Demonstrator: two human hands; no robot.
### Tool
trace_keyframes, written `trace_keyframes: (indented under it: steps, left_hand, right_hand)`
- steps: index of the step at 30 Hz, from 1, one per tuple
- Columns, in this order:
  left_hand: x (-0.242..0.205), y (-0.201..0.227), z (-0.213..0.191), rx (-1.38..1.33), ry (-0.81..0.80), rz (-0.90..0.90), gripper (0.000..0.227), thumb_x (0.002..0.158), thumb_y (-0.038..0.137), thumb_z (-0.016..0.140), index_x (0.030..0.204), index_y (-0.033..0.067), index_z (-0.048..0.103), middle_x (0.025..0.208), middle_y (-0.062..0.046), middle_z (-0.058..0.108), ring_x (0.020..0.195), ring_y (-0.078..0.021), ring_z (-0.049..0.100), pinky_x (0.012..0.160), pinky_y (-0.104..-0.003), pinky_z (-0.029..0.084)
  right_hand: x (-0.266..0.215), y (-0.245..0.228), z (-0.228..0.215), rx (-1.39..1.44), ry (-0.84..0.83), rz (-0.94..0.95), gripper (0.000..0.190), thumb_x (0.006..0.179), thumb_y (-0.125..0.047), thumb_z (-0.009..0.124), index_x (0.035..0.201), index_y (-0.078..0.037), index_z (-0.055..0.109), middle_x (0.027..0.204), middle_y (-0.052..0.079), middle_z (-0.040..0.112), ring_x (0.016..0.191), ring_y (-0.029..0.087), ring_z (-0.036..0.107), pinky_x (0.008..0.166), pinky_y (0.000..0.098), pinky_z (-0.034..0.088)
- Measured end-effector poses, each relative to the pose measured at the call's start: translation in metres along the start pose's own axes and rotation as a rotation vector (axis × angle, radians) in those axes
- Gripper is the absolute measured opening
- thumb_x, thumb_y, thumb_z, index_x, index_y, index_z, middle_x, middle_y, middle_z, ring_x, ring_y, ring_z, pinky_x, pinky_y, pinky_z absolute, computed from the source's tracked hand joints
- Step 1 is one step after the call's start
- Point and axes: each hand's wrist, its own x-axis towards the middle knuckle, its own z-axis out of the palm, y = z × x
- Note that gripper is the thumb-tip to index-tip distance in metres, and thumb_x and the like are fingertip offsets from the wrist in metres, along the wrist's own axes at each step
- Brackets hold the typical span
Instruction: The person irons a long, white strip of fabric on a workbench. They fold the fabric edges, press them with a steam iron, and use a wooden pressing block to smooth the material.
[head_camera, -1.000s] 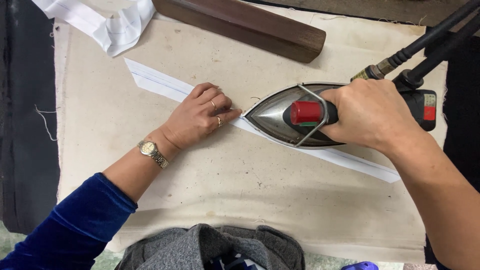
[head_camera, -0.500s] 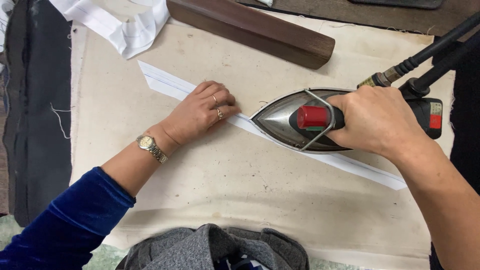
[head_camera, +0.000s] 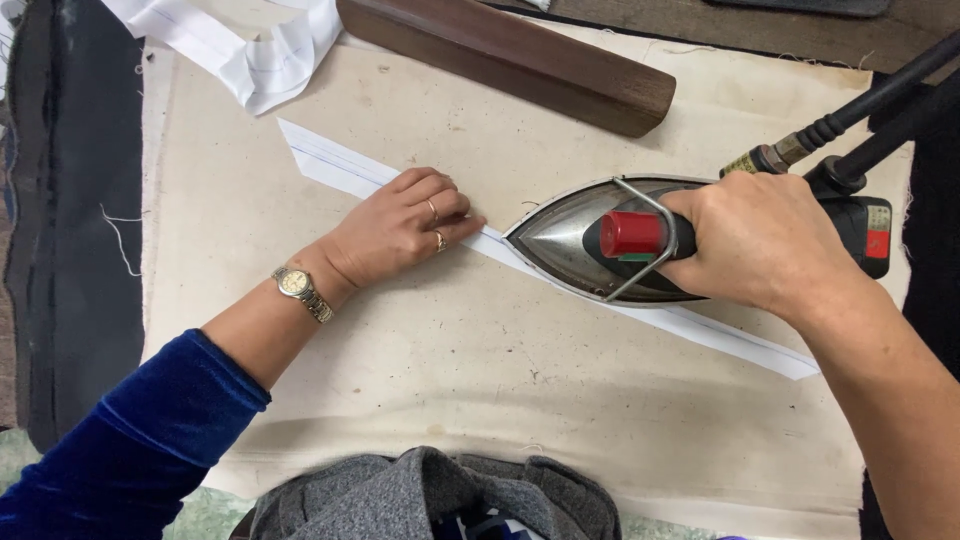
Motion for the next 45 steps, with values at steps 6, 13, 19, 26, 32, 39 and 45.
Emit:
trace_keyframes:
  steps: [6, 13, 19, 26, 32, 39, 45]
  left_hand:
    - [0.001, 0.000, -0.001, -0.016, 0.004, 0.002, 0.012, 0.098, -0.001, 0.058, 0.107, 0.0025, 0.064, 0.098, -0.009, 0.055, 0.086, -0.0268, 0.053, 0.087, -0.040, 0.047]
    - [0.002, 0.001, -0.003, -0.018, -0.015, -0.006, 0.010, 0.097, -0.001, 0.058, 0.105, 0.0016, 0.063, 0.098, -0.010, 0.055, 0.085, -0.0270, 0.052, 0.086, -0.040, 0.046]
    - [-0.001, 0.001, 0.001, -0.013, -0.021, -0.025, 0.012, 0.099, 0.001, 0.055, 0.107, 0.0030, 0.063, 0.098, -0.009, 0.054, 0.085, -0.0270, 0.052, 0.087, -0.040, 0.045]
    - [0.014, -0.033, -0.006, -0.033, 0.022, -0.238, 0.035, 0.083, 0.008, 0.063, 0.118, 0.0106, 0.061, 0.106, -0.007, 0.056, 0.098, -0.0292, 0.055, 0.092, -0.044, 0.044]
    - [0.057, -0.108, 0.002, 0.186, -0.226, -0.506, 0.057, 0.078, 0.025, 0.075, 0.132, 0.0198, 0.056, 0.121, -0.002, 0.049, 0.122, -0.0251, 0.044, 0.103, -0.045, 0.036]
    - [0.100, -0.110, 0.021, 0.055, -0.436, -0.484, 0.071, 0.073, 0.037, 0.081, 0.135, 0.0232, 0.051, 0.112, 0.002, 0.058, 0.111, -0.0204, 0.053, 0.097, -0.044, 0.039]
    - [0.085, -0.113, -0.008, 0.002, -0.457, -0.426, 0.068, 0.067, 0.038, 0.083, 0.129, 0.0259, 0.059, 0.106, 0.004, 0.062, 0.102, -0.0235, 0.057, 0.085, -0.043, 0.043]
  right_hand:
    - [-0.001, -0.002, -0.003, 0.014, -0.017, 0.014, 0.010, 0.074, -0.038, 0.057, 0.074, -0.032, 0.065, 0.052, 0.001, 0.062, 0.060, 0.027, 0.062, 0.060, 0.0377, 0.048]
    - [0.002, -0.009, -0.009, 0.021, -0.013, -0.011, 0.011, 0.075, -0.038, 0.058, 0.080, -0.033, 0.067, 0.056, 0.002, 0.065, 0.064, 0.027, 0.064, 0.062, 0.0396, 0.050]
    - [0.003, -0.015, -0.013, 0.050, -0.021, 0.002, 0.010, 0.076, -0.036, 0.058, 0.076, -0.030, 0.065, 0.056, 0.002, 0.065, 0.064, 0.027, 0.063, 0.062, 0.0393, 0.049]
    - [0.003, -0.018, -0.023, 0.089, -0.005, -0.017, 0.023, 0.066, -0.039, 0.066, 0.084, -0.026, 0.071, 0.078, 0.008, 0.073, 0.083, 0.032, 0.070, 0.076, 0.0433, 0.055]
    - [0.006, -0.013, -0.031, 0.173, -0.089, -0.094, 0.026, 0.069, -0.038, 0.071, 0.088, -0.020, 0.072, 0.082, 0.006, 0.075, 0.087, 0.028, 0.072, 0.082, 0.0395, 0.057]
    - [0.004, -0.017, -0.037, 0.174, -0.127, -0.123, 0.026, 0.071, -0.038, 0.071, 0.087, -0.017, 0.073, 0.083, 0.007, 0.076, 0.089, 0.030, 0.071, 0.085, 0.0415, 0.055]
    - [0.004, -0.016, -0.038, 0.214, -0.154, -0.089, 0.021, 0.074, -0.035, 0.071, 0.078, -0.015, 0.073, 0.071, 0.004, 0.074, 0.079, 0.026, 0.073, 0.082, 0.0371, 0.055]
